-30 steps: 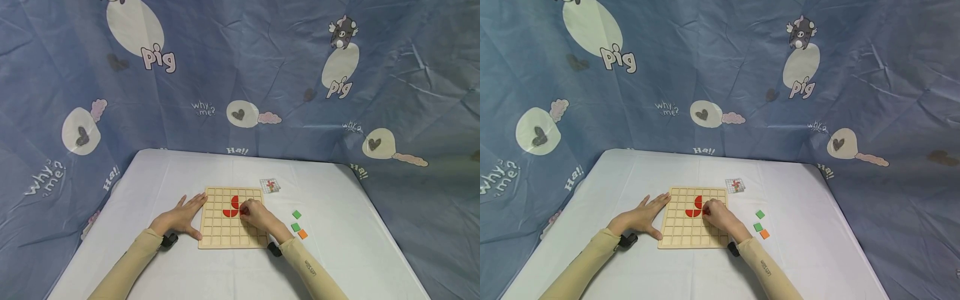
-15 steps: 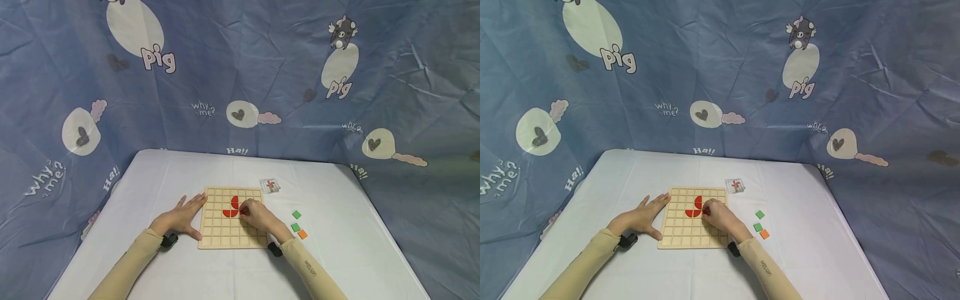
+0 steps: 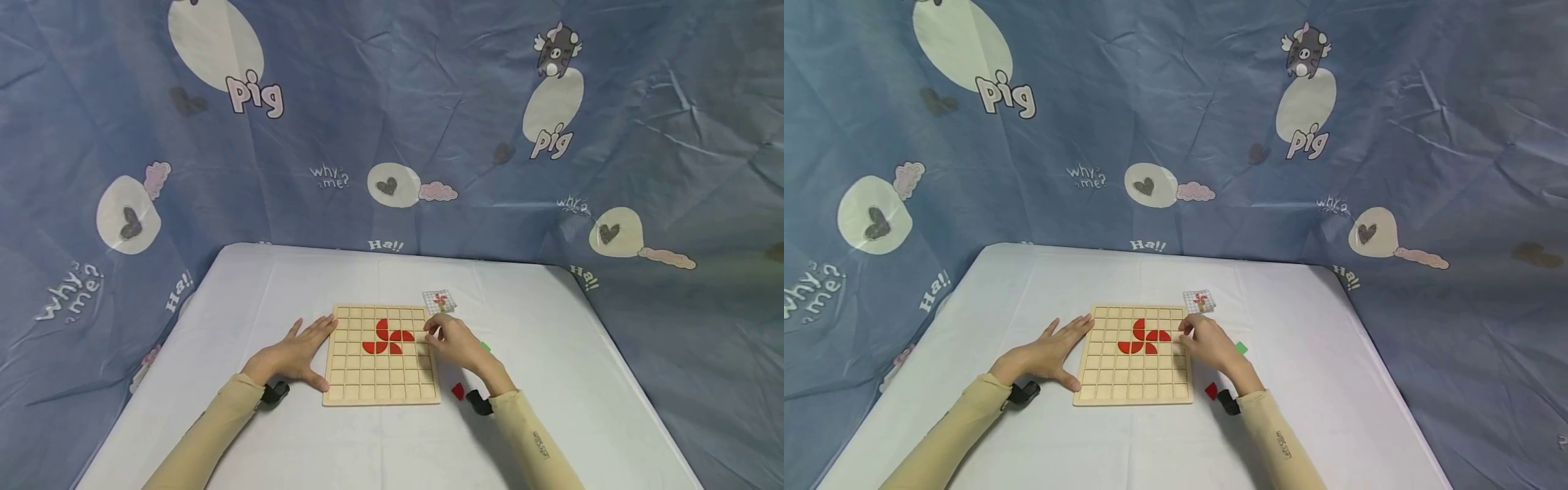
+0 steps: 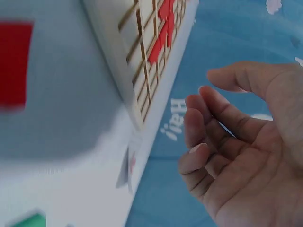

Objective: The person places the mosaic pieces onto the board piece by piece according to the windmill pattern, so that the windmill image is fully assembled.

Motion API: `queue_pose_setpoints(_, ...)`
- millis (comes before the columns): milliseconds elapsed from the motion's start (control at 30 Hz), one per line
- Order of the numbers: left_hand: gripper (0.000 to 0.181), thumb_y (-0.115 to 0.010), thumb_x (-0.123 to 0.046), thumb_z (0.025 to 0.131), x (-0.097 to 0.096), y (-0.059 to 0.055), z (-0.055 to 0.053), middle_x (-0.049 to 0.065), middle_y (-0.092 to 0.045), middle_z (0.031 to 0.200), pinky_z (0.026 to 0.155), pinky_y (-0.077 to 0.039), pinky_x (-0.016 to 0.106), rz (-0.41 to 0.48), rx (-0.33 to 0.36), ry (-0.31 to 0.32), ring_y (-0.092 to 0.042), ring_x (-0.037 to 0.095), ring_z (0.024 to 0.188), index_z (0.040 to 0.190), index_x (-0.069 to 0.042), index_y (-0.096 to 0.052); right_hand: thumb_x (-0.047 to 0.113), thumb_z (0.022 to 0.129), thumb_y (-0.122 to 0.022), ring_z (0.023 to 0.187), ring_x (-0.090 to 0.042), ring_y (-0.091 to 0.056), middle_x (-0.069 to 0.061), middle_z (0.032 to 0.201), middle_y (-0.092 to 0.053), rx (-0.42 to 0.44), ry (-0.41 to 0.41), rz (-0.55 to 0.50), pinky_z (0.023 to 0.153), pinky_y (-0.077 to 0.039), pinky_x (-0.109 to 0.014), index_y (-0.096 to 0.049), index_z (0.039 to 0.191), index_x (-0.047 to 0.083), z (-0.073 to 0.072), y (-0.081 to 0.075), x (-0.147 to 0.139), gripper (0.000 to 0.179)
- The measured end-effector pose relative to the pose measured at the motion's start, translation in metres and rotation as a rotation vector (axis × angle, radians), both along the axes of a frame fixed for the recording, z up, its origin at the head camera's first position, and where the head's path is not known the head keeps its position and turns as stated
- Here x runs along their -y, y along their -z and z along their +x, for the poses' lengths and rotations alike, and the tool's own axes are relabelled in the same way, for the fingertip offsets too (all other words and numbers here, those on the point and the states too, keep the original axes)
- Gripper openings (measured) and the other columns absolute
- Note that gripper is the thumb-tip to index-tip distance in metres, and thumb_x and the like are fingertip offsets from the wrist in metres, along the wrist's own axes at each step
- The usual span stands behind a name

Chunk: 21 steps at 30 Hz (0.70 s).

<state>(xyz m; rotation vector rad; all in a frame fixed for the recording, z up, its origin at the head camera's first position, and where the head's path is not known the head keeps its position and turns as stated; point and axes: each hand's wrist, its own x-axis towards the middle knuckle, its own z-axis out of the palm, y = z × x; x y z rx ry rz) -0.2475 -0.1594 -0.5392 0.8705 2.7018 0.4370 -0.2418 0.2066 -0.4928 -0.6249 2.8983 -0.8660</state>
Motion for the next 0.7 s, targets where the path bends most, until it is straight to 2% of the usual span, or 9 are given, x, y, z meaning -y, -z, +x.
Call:
queue_pose_setpoints(133, 0.14, -0.075, -0.074, 0.054, 0.001, -0.001, 0.0, 0.017, -0.004, 0.163, 0.116, 0.0, 0.066, 0.012, -0.002, 0.004, -0.007, 0.036, 0.15, 0.154, -0.002, -0.008, 0.014, 0.089, -0.067, 0.08, -0.009, -0.055, 0.001, 0.098, -0.064, 0.016, 0.034, 0.0, 0.069, -0.05, -0.026, -0.065, 0.105, 0.008, 0.005, -0.005, -0.017, 0.017)
queue_pose_setpoints(367, 0.14, -0.075, -0.073, 0.054, 0.001, -0.001, 0.001, 0.018, -0.006, 0.162, 0.116, 0.0, 0.066, 0.021, -0.001, 0.001, -0.007, 0.037, 0.15, 0.154, -0.001, -0.009, 0.011, 0.086, -0.068, 0.081, -0.01, -0.055, 0.0, 0.097, -0.065, 0.047, 0.043, 0.053, 0.07, -0.049, -0.026, -0.065, 0.103, 0.008, 0.016, -0.005, -0.045, 0.017)
queue_pose_setpoints(567, 0.139, -0.075, -0.073, 0.054, 0.001, -0.002, 0.002, 0.017, -0.006, 0.162, 0.116, -0.001, 0.065, 0.012, -0.004, 0.001, -0.008, 0.036, 0.15, 0.154, -0.001, -0.009, 0.011, 0.083, -0.068, 0.081, -0.012, -0.055, 0.003, 0.093, -0.064, 0.121, 0.001, 0.102, 0.069, -0.048, -0.025, -0.065, 0.101, 0.01, 0.025, -0.005, -0.063, 0.018)
queue_pose_setpoints(700, 0.139, -0.075, -0.073, 0.055, 0.0, -0.003, 0.002, 0.017, -0.006, 0.163, 0.116, 0.0, 0.066, 0.011, -0.004, 0.002, -0.007, 0.036, 0.15, 0.154, -0.001, -0.01, 0.015, 0.083, -0.072, 0.072, -0.012, -0.055, 0.003, 0.089, -0.061, 0.197, -0.024, 0.093, 0.059, -0.049, -0.024, -0.063, 0.1, 0.012, 0.029, -0.004, -0.07, 0.02)
